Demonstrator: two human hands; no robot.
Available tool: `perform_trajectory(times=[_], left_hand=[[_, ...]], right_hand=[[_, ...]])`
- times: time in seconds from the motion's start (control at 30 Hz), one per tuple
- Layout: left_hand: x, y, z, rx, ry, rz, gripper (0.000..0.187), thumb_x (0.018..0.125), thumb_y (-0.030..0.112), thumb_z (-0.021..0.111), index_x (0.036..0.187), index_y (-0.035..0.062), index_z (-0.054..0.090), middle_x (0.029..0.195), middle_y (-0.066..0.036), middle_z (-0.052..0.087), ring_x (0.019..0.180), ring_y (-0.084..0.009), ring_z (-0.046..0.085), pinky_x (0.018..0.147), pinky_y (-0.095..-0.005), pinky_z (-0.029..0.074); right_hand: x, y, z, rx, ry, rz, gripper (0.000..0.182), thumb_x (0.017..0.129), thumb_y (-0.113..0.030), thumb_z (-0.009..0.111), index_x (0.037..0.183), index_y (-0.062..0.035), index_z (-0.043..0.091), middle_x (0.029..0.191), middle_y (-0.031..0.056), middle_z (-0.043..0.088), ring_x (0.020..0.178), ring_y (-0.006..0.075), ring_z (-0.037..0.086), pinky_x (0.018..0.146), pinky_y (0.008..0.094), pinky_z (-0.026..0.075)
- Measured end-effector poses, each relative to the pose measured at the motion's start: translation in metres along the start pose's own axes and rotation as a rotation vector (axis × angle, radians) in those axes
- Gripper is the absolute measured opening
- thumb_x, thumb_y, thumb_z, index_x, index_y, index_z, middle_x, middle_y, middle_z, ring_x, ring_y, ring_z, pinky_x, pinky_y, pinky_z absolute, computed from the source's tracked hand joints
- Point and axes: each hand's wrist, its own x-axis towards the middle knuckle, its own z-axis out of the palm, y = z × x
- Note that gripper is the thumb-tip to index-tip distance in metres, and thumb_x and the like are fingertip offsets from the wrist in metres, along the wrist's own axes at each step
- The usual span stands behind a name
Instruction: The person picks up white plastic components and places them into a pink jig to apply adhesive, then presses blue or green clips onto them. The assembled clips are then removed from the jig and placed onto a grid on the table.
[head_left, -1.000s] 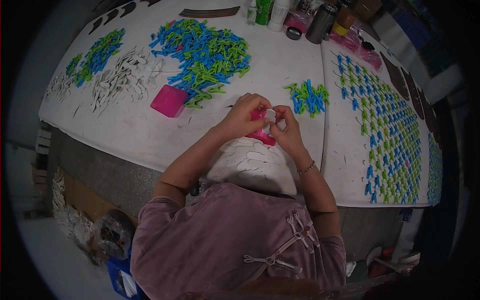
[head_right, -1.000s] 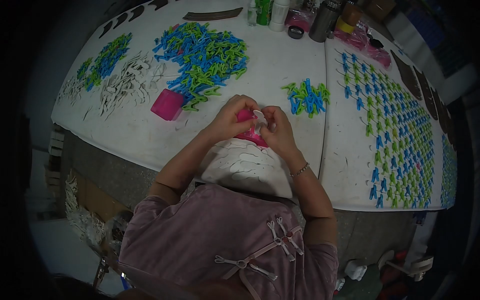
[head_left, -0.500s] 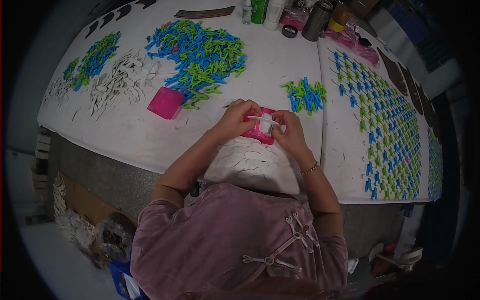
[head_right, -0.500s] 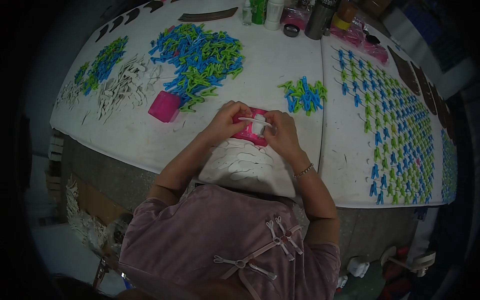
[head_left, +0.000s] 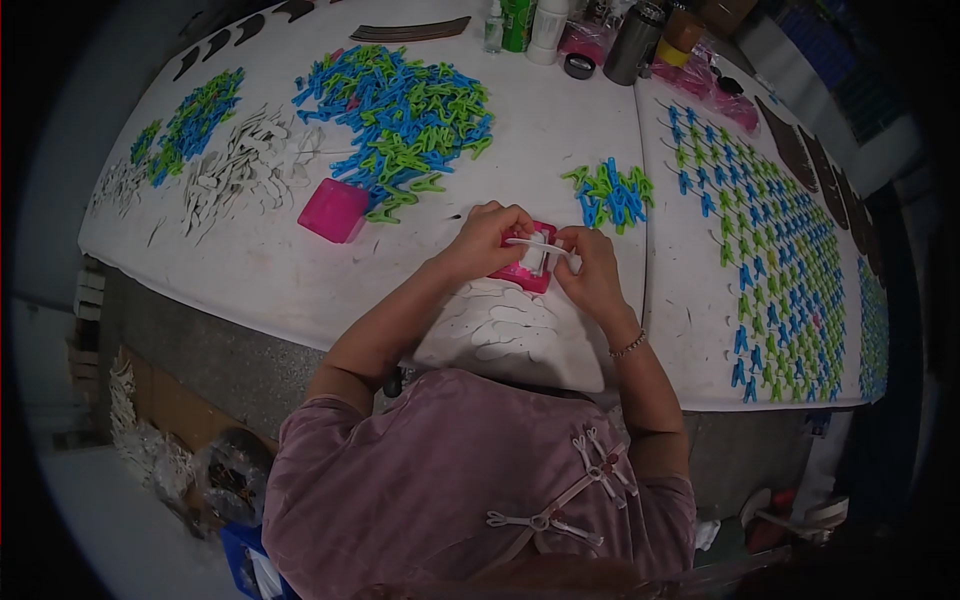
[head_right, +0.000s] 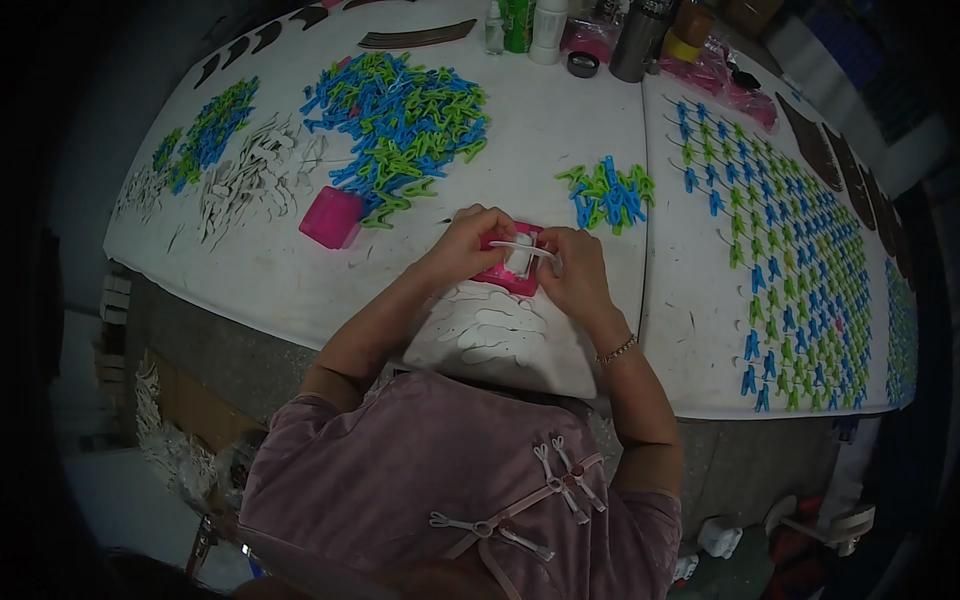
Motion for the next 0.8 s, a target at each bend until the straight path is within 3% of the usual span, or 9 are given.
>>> perform_trajectory(times=[0.23,0.43,0.57,0.63,0.7,0.73,0.8], left_hand=[[0.015,0.008,0.009,-0.019,-0.03,0.027,0.024,0.07,0.013,0.068,0.093,0.012,0.06,0.084,0.001,0.064,0.085,-0.0191,0.055,0.088,-0.0355,0.035],[0.024,0.014,0.021,-0.084,0.017,0.144,0.027,0.068,0.01,0.072,0.092,0.0084,0.059,0.086,-0.003,0.063,0.076,-0.02,0.057,0.074,-0.032,0.045],[0.023,0.009,0.017,-0.439,0.0,-0.034,0.027,0.075,0.007,0.07,0.098,0.0072,0.055,0.081,-0.001,0.057,0.073,-0.0109,0.054,0.069,-0.0251,0.045],[0.016,0.006,0.004,-0.59,-0.011,-0.129,0.026,0.079,0.006,0.068,0.1,0.0073,0.053,0.081,0.001,0.055,0.073,-0.0078,0.053,0.067,-0.0231,0.044],[0.011,0.001,-0.01,-0.93,-0.04,-0.252,0.025,0.082,0.002,0.062,0.103,0.0079,0.051,0.083,0.004,0.051,0.077,-0.0044,0.05,0.071,-0.0217,0.043],[0.009,0.0,-0.014,-0.917,-0.032,-0.251,0.025,0.082,0.002,0.062,0.103,0.0079,0.051,0.083,0.004,0.051,0.077,-0.0044,0.05,0.071,-0.0217,0.043],[0.003,0.002,-0.02,-1.285,0.0,-0.225,0.025,0.082,-0.002,0.059,0.103,0.0086,0.052,0.088,0.002,0.053,0.082,-0.0063,0.052,0.076,-0.0224,0.044]], right_hand=[[0.009,-0.015,-0.027,-0.151,0.017,-0.126,0.033,0.07,0.0,0.063,0.101,-0.0061,0.056,0.088,0.0075,0.055,0.082,0.025,0.052,0.076,0.0361,0.041],[0.014,-0.023,-0.036,-0.117,0.033,-0.14,0.03,0.073,0.001,0.063,0.101,-0.0064,0.055,0.091,0.0076,0.056,0.085,0.0245,0.053,0.077,0.034,0.042],[0.013,-0.007,-0.038,0.18,0.098,0.038,0.029,0.074,-0.005,0.066,0.1,-0.0059,0.056,0.091,0.008,0.057,0.088,0.0265,0.055,0.076,0.0325,0.044],[0.009,0.026,-0.039,0.005,0.071,0.217,0.029,0.077,-0.01,0.067,0.102,-0.0041,0.055,0.093,0.0096,0.06,0.083,0.0277,0.058,0.07,0.0324,0.048],[0.005,0.055,-0.035,-0.133,-0.004,0.308,0.03,0.078,-0.014,0.068,0.103,-0.0041,0.054,0.093,0.0107,0.06,0.08,0.0288,0.06,0.067,0.0349,0.049],[0.006,0.061,-0.031,-0.28,-0.083,0.406,0.032,0.08,-0.019,0.068,0.104,-0.004,0.054,0.094,0.0118,0.061,0.077,0.0298,0.062,0.065,0.0375,0.05],[0.008,0.067,-0.018,-0.377,-0.049,0.398,0.033,0.08,-0.024,0.068,0.103,-0.0044,0.054,0.092,0.0125,0.062,0.076,0.031,0.063,0.063,0.0391,0.05]])
